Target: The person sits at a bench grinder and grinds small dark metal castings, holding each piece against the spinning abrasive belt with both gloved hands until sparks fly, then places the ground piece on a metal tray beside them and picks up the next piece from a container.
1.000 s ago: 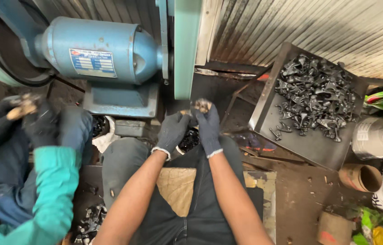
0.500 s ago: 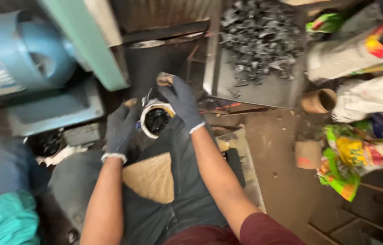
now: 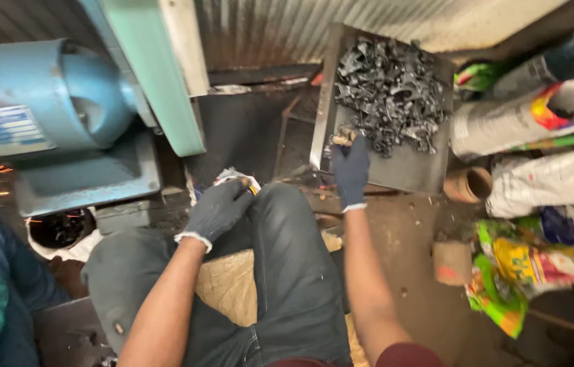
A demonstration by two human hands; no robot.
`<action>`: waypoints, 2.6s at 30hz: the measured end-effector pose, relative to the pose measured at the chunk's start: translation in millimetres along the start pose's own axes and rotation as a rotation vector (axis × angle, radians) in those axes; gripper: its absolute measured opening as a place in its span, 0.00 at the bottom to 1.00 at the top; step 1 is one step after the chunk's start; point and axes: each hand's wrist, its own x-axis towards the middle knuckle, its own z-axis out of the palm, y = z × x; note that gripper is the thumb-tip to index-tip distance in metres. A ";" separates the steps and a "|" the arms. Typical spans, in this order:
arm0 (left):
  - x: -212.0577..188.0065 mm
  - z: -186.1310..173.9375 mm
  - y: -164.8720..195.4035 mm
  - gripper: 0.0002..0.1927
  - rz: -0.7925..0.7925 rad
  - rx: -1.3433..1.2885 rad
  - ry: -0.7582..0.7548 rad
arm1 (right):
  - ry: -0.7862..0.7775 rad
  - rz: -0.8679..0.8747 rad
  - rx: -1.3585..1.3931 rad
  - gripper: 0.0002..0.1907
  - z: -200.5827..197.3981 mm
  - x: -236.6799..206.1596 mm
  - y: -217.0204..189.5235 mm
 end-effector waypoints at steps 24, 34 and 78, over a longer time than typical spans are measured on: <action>-24.5 -23.5 -54.4 0.22 -0.541 0.222 0.559 | -0.626 0.139 0.525 0.11 192.1 -111.4 -106.6; 5.3 1.4 -63.1 0.21 -0.635 -0.060 0.586 | -0.560 0.085 0.297 0.14 193.5 -86.7 -90.6; -4.3 -12.2 -26.7 0.21 -0.593 -0.552 0.646 | -0.667 -0.091 0.280 0.12 161.1 -63.2 -100.6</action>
